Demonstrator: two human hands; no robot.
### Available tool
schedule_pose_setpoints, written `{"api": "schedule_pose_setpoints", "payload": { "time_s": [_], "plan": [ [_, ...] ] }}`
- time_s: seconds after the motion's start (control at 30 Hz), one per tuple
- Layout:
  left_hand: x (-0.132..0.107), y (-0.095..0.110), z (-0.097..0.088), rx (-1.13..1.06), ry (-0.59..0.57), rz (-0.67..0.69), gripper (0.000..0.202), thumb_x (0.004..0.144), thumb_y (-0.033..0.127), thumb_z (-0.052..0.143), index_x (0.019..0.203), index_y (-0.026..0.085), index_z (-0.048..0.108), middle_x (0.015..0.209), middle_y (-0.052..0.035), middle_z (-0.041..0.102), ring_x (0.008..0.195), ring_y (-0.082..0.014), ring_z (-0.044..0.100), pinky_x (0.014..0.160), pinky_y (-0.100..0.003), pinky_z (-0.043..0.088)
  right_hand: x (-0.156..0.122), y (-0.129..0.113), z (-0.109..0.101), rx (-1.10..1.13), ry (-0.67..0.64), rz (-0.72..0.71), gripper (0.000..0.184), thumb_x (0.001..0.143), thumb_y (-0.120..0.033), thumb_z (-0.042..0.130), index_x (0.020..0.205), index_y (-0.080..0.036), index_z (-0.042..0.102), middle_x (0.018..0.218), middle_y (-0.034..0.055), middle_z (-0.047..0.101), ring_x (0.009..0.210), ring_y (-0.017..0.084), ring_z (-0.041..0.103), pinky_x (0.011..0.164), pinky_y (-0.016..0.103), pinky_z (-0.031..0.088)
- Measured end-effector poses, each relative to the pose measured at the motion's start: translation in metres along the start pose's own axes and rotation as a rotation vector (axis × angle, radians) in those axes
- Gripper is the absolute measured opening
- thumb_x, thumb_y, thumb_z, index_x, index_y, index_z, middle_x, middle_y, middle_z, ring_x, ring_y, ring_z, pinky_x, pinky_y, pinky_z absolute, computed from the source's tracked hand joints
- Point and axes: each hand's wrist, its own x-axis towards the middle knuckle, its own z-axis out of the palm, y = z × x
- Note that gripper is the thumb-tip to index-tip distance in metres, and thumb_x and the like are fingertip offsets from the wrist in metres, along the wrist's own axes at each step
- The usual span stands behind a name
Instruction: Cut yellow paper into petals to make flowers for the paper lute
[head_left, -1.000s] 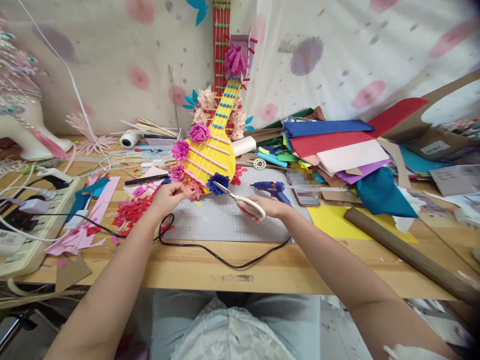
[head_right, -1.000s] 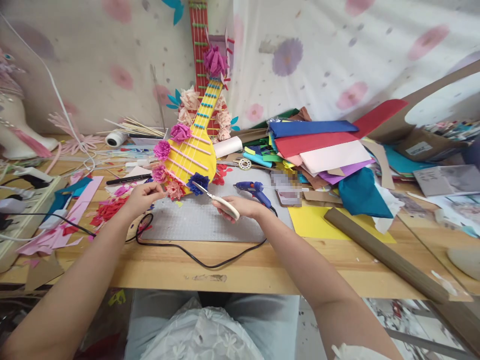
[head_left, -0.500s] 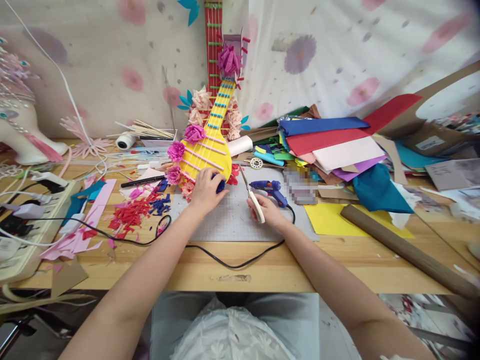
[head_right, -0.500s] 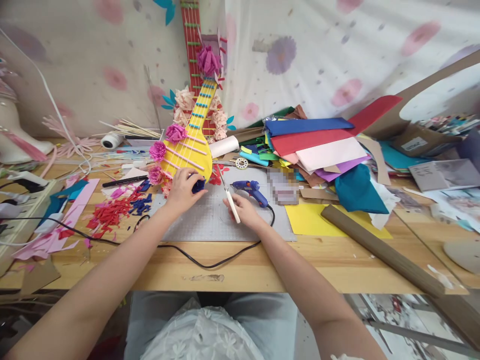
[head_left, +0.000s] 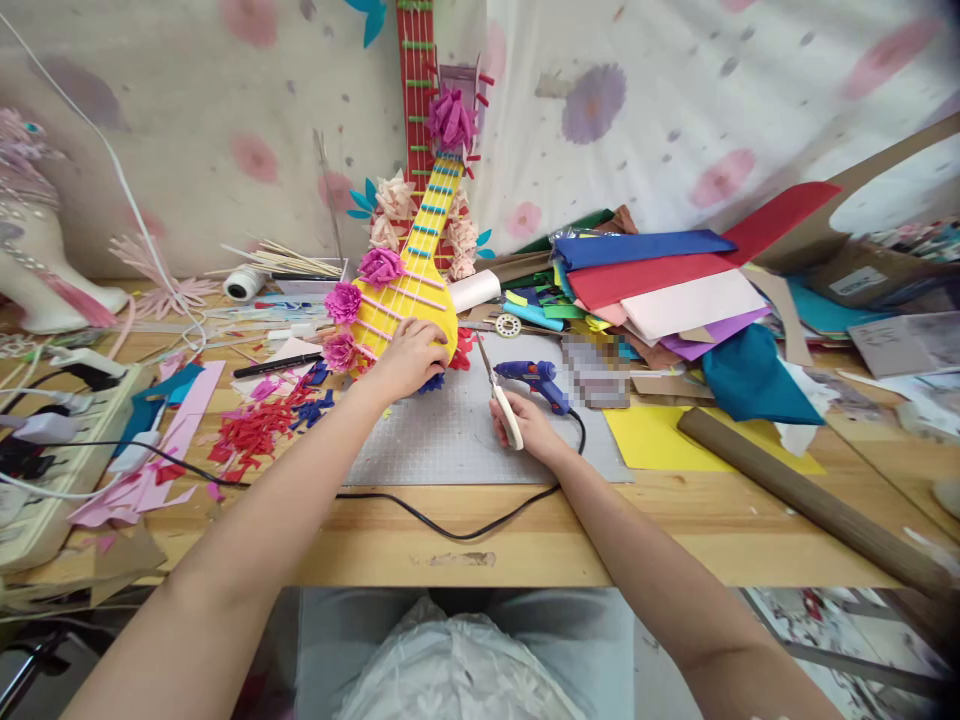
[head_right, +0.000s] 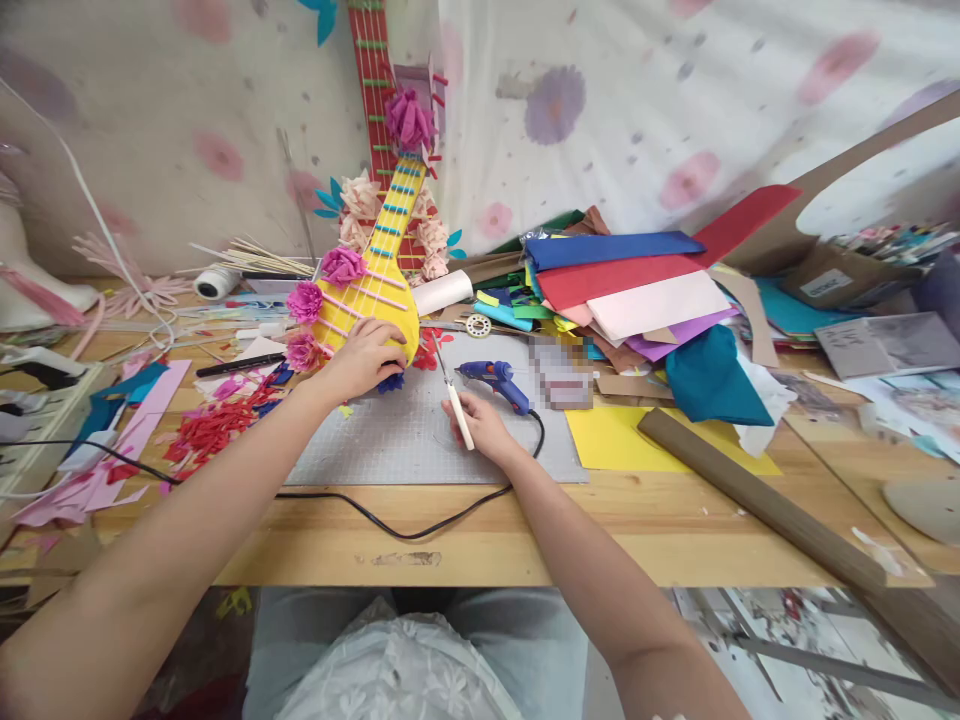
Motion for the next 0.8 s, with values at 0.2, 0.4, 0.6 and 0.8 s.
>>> {"api": "schedule_pose_setpoints", "payload": {
  "time_s": [0.2, 0.4, 0.6, 0.8],
  "plan": [
    [0.001, 0.002, 0.001, -0.123, 0.064, -0.117, 0.007, 0.08, 0.021, 0.053, 0.078, 0.018, 0.059, 0.089, -0.0062, 0.062, 0.093, -0.0217, 0.052, 0.091, -0.04, 0.036, -0.001, 0.0, 0.0, 0.017, 0.009, -0.022, 0.046, 0.068, -0.064, 0.057, 0.073, -0.021, 0.039, 0.047, -0.0065, 0.047, 0.036, 0.008, 0.043, 0.037, 0.022, 0.033],
    [0.0, 0.004, 0.007, -0.681, 0.225, -0.36, 0.008, 0.086, 0.028, 0.042, 0.086, 0.02, 0.045, 0.087, -0.0037, 0.063, 0.085, -0.0164, 0.059, 0.078, -0.032, 0.044, -0.001, 0.0, 0.0, 0.03, 0.011, -0.023, 0.045, 0.069, -0.062, 0.057, 0.072, -0.021, 0.04, 0.047, -0.0066, 0.047, 0.036, 0.008, 0.043, 0.036, 0.022, 0.033],
    [0.003, 0.006, 0.009, -0.826, 0.28, -0.479, 0.006, 0.086, 0.028, 0.039, 0.088, 0.022, 0.04, 0.064, 0.0044, 0.051, 0.059, -0.0116, 0.053, 0.066, -0.027, 0.043, 0.0, 0.004, -0.001, 0.045, 0.007, -0.024, 0.045, 0.069, -0.063, 0.058, 0.073, -0.021, 0.04, 0.047, -0.0067, 0.047, 0.036, 0.008, 0.043, 0.036, 0.022, 0.033],
    [-0.001, 0.009, -0.012, -0.131, -0.055, -0.294, 0.018, 0.077, 0.031, 0.056, 0.093, 0.023, 0.057, 0.086, -0.0007, 0.06, 0.079, -0.0172, 0.057, 0.066, -0.028, 0.039, 0.001, 0.003, -0.001, 0.052, -0.004, -0.025, 0.045, 0.069, -0.063, 0.057, 0.072, -0.021, 0.04, 0.049, -0.0067, 0.047, 0.036, 0.008, 0.044, 0.037, 0.022, 0.033]
  ]
}}
